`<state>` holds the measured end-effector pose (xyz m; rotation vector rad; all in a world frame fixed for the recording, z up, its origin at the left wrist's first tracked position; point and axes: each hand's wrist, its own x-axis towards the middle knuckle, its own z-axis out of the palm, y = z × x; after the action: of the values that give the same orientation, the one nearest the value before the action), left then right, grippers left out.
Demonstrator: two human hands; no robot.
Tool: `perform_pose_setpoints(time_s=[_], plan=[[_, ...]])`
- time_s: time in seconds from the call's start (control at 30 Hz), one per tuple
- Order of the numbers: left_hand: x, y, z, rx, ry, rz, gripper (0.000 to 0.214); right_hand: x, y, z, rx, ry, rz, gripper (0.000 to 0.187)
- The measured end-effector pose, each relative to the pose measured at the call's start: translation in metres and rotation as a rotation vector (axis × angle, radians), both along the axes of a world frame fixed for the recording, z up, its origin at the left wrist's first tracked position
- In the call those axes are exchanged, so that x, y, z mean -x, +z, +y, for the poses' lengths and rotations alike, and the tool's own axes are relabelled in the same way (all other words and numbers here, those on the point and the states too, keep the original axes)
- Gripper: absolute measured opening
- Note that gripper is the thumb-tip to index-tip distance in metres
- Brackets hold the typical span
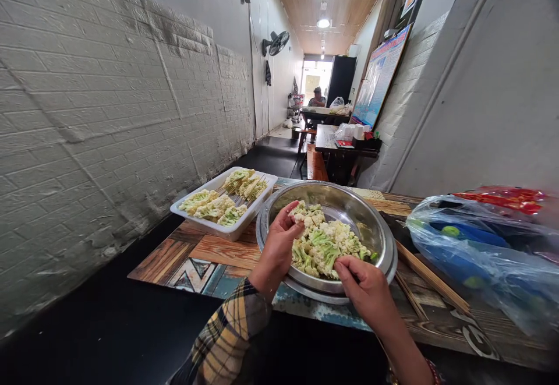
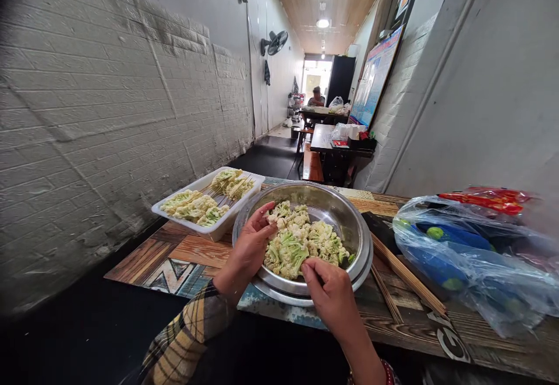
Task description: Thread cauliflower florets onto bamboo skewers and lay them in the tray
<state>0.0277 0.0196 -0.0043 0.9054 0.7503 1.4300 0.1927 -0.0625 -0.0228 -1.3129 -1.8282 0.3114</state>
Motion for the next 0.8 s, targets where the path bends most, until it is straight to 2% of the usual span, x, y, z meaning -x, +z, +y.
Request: perform_pose_setpoints(time_s=[0.1, 0.33, 0.57, 0.7, 0.8], plan=[[0.0, 0.0014, -0.0026, 0.039, -0.044, -0.045, 0.059, -0.0003, -0.0006, -0.0005, 0.007, 0.002, 0.008, 0.032], [-0.0015, -0.004, 0.0007, 0.048, -0.094, -0.015, 0.021, -0.0007, -0.0015, -0.0003, 0.008, 0.001, 0.0, 0.033], [-0.0023, -0.0073, 0.005, -0.013, 0.04, 0.057, 0.022, -0.0014, -0.0031, -0.0003, 0.016, 0.019, 0.001, 0.032], [-0.0009, -0.0066, 0.0039, -0.017, 0.016, -0.021, 0.038, -0.002, -0.0015, -0.0014, 0.035, 0.07, -0.022, 0.031], [-0.0004, -0.0048, 0.0028, -0.02, -0.015, -0.022, 0.033, -0.0017, 0.0007, -0.0022, 0.061, 0.102, -0.047, 0.03]])
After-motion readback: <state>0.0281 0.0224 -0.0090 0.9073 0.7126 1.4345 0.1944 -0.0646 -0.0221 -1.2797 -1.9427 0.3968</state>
